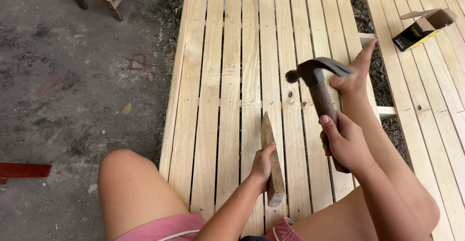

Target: The person sits on a slatted wooden furniture frame and hammers nails into the slats using a claw hammer, holding a concrete block in the other hand. They move along the frame, positioning nails and driving them into the wooden slats one at a time.

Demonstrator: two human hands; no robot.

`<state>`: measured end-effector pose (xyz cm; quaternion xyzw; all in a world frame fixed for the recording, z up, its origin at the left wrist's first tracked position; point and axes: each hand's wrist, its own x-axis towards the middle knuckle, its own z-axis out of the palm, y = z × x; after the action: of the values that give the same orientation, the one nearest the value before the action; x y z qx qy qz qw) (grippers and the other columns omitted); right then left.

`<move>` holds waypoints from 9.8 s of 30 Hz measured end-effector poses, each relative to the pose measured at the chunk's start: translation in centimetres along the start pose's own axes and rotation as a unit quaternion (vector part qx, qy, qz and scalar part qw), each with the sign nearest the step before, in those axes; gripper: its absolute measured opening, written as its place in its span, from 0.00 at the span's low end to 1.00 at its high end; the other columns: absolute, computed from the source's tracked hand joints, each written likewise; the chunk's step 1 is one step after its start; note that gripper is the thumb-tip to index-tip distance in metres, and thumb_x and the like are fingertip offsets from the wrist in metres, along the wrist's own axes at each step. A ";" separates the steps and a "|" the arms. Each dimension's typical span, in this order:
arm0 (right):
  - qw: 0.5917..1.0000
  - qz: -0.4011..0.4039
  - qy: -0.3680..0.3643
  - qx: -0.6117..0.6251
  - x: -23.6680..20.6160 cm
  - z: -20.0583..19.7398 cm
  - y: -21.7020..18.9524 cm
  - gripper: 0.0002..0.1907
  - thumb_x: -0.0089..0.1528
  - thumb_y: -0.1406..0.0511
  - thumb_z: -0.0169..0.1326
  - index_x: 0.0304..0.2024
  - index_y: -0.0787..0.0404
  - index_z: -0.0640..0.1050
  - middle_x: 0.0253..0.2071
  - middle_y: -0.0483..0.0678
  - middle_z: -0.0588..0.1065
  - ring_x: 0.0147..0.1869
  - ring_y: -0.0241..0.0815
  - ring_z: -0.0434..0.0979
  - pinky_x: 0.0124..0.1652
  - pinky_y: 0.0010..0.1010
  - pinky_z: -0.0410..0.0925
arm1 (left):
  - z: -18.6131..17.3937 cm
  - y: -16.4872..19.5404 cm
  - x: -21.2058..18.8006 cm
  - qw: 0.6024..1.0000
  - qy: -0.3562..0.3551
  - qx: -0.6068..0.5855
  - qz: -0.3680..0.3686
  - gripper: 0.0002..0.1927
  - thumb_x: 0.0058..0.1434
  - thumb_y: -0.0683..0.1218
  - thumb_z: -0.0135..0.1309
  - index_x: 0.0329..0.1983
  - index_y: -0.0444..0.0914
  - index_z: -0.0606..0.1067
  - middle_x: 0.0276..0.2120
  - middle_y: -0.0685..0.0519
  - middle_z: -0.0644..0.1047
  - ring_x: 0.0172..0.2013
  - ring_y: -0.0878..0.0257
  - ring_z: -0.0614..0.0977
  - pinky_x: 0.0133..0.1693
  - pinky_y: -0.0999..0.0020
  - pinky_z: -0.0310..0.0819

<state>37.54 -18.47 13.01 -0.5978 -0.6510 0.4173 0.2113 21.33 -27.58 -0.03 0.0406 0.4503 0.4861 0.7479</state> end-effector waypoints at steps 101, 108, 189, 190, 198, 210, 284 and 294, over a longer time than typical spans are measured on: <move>0.982 -0.043 -0.066 -0.173 7.9 11.5 7.8 0.23 0.63 0.52 0.55 0.36 0.67 0.72 0.26 0.65 0.76 0.31 0.64 0.79 0.36 0.48 0.70 | -2.1 3.9 3.6 0.983 0.020 0.068 -0.169 0.46 0.59 0.75 0.43 0.56 0.29 0.68 0.28 0.45 0.72 0.24 0.57 0.75 0.28 0.60 0.73; 0.986 -0.044 -0.067 -0.146 8.2 11.1 7.3 0.20 0.60 0.54 0.58 0.38 0.67 0.74 0.26 0.62 0.77 0.29 0.56 0.78 0.36 0.45 0.71 | -1.6 4.6 2.7 0.984 0.021 0.069 -0.160 0.43 0.60 0.74 0.44 0.56 0.32 0.69 0.30 0.46 0.73 0.24 0.57 0.76 0.29 0.59 0.75; 0.941 -0.229 0.242 0.063 4.3 6.3 -0.3 0.20 0.70 0.56 0.49 0.45 0.70 0.67 0.24 0.56 0.76 0.27 0.49 0.78 0.31 0.37 0.70 | -0.7 7.0 5.4 0.985 -0.009 0.014 -0.170 0.39 0.64 0.76 0.37 0.55 0.38 0.69 0.40 0.51 0.72 0.35 0.60 0.75 0.40 0.58 0.75; 0.932 -0.254 0.247 0.083 4.1 7.8 0.5 0.22 0.69 0.55 0.49 0.48 0.70 0.67 0.24 0.56 0.75 0.26 0.48 0.78 0.30 0.36 0.70 | -0.7 7.0 5.4 0.987 -0.013 0.013 -0.162 0.39 0.64 0.76 0.37 0.56 0.39 0.69 0.41 0.52 0.71 0.36 0.61 0.75 0.40 0.59 0.75; 0.982 0.187 -0.009 -0.013 5.9 11.5 6.4 0.26 0.69 0.51 0.47 0.37 0.70 0.70 0.24 0.53 0.73 0.23 0.46 0.75 0.26 0.43 0.72 | -0.7 7.2 4.3 0.982 -0.069 0.013 -0.173 0.50 0.64 0.76 0.30 0.67 0.28 0.64 0.51 0.38 0.74 0.47 0.50 0.80 0.45 0.56 0.79; 0.933 0.212 0.074 0.283 -1.8 4.7 9.1 0.22 0.69 0.52 0.46 0.37 0.65 0.70 0.21 0.49 0.67 0.18 0.40 0.65 0.21 0.36 0.64 | 0.7 3.8 0.0 0.991 -0.015 0.069 -0.114 0.46 0.56 0.72 0.36 0.69 0.40 0.66 0.59 0.46 0.76 0.51 0.57 0.80 0.53 0.55 0.73; 0.979 0.067 -0.095 -0.166 9.2 -7.2 -5.1 0.26 0.68 0.49 0.47 0.37 0.67 0.75 0.21 0.49 0.70 0.20 0.40 0.70 0.23 0.36 0.69 | 5.1 2.0 7.7 0.986 0.002 0.018 -0.165 0.51 0.59 0.76 0.35 0.75 0.37 0.56 0.67 0.43 0.66 0.61 0.53 0.71 0.58 0.55 0.67; 0.945 0.150 -0.201 -0.209 6.0 -1.4 1.3 0.26 0.67 0.48 0.48 0.38 0.67 0.74 0.21 0.49 0.70 0.19 0.42 0.71 0.23 0.38 0.69 | 4.5 2.2 8.3 0.982 0.015 -0.020 -0.185 0.47 0.61 0.77 0.38 0.66 0.36 0.62 0.39 0.46 0.69 0.33 0.56 0.71 0.33 0.58 0.69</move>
<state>38.27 -12.42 11.43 -0.6234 -0.6550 0.4104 -0.1184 23.99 -18.38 -1.57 -0.0654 0.4511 0.3489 0.8189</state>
